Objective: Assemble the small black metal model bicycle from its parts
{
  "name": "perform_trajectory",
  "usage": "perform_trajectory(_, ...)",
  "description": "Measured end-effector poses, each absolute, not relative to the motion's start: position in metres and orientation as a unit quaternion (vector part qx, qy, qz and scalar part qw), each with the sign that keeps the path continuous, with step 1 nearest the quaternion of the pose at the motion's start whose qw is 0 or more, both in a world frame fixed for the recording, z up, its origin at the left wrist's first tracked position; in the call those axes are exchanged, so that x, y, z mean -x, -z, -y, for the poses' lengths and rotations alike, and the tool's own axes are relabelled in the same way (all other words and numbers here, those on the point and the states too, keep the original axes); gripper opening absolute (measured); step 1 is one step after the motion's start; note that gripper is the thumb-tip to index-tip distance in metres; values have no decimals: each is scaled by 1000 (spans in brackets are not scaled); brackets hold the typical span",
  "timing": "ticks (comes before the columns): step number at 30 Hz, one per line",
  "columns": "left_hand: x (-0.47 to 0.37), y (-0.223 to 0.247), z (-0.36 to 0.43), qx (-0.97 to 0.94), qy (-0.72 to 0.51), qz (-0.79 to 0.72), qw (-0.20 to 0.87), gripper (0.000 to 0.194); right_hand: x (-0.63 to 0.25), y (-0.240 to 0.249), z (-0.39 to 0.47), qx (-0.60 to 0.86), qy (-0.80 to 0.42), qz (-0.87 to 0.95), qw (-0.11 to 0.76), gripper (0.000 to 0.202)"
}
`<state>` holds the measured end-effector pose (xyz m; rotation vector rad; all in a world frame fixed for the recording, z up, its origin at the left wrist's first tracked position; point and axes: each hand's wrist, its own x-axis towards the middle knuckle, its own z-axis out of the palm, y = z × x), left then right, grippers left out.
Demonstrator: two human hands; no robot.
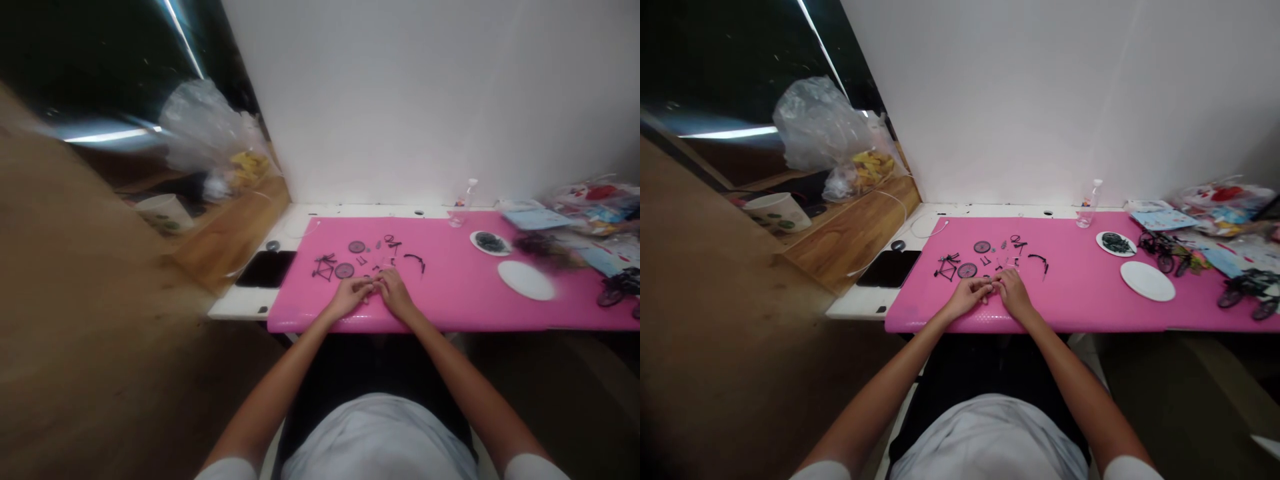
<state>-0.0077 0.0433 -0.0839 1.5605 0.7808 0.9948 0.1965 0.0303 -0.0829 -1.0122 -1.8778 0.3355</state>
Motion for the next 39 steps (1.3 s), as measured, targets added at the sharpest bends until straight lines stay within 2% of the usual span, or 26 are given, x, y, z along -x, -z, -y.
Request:
perform_trajectory(21, 6, 91, -44, -575, -440, -347, 596, 60, -199, 79, -28, 395, -142, 772, 478, 17)
perform_trajectory(39, 6, 88, -42, -582, -444, -346, 587, 51, -201, 72, -27, 418, -167, 752, 481, 15)
